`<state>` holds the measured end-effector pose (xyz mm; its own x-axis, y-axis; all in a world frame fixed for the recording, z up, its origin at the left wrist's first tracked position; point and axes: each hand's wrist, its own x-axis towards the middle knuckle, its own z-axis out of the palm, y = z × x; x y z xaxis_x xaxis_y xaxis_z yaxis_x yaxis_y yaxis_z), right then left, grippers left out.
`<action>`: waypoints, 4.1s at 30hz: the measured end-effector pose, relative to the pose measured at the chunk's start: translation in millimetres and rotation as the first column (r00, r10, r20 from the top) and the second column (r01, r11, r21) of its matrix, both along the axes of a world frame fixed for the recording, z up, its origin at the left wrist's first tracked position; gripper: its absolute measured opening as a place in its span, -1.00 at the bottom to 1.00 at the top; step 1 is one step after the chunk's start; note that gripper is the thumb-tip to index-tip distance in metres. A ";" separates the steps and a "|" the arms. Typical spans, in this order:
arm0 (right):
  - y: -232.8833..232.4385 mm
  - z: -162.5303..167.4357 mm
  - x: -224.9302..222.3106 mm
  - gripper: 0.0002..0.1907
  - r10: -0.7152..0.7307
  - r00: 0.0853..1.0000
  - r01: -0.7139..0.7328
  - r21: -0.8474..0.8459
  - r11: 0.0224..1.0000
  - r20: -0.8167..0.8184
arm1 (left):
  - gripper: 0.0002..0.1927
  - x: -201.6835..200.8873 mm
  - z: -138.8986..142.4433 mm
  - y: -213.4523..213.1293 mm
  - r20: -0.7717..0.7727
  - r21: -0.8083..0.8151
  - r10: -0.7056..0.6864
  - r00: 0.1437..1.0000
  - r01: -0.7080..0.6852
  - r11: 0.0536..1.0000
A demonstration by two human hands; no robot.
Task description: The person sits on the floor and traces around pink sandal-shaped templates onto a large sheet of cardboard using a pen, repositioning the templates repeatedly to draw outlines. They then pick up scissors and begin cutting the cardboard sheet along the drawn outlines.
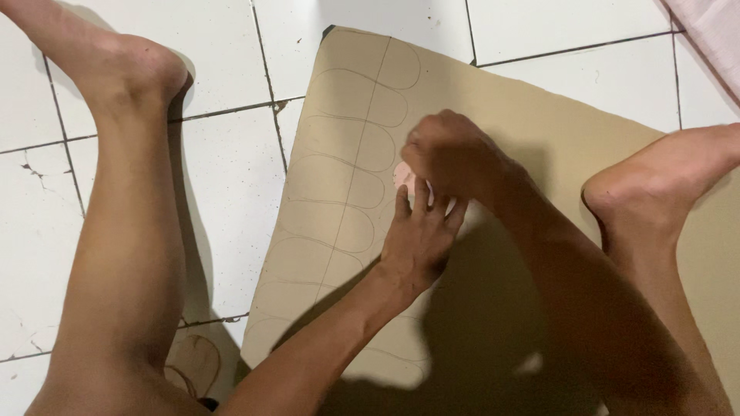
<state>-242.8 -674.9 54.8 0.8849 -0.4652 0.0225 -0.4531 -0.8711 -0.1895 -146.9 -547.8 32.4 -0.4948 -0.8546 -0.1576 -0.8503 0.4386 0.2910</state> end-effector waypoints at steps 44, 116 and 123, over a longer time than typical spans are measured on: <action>123.4 -39.8 -82.6 -0.71 -0.981 0.111 0.392 0.900 0.190 0.159 | -0.84 18.7 -5.0 -88.2 -0.578 0.556 0.402 0.710 -0.017 0.831; -52.0 10.3 33.0 -0.73 -0.449 0.838 0.546 0.503 0.671 -0.311 | -0.38 -26.7 -35.4 -51.9 0.004 -0.077 0.046 0.999 -0.045 0.996; -35.9 -21.2 -65.0 -0.74 -0.303 0.939 0.289 0.104 0.952 0.163 | -0.42 -21.1 -20.9 -59.9 0.018 -0.120 0.017 1.000 -0.014 0.993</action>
<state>-307.8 -710.8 33.6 0.6922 -0.7120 0.1176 -0.6419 -0.6819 -0.3506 -168.0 -607.7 11.5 -0.4791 -0.8755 -0.0631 -0.8622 0.4559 0.2207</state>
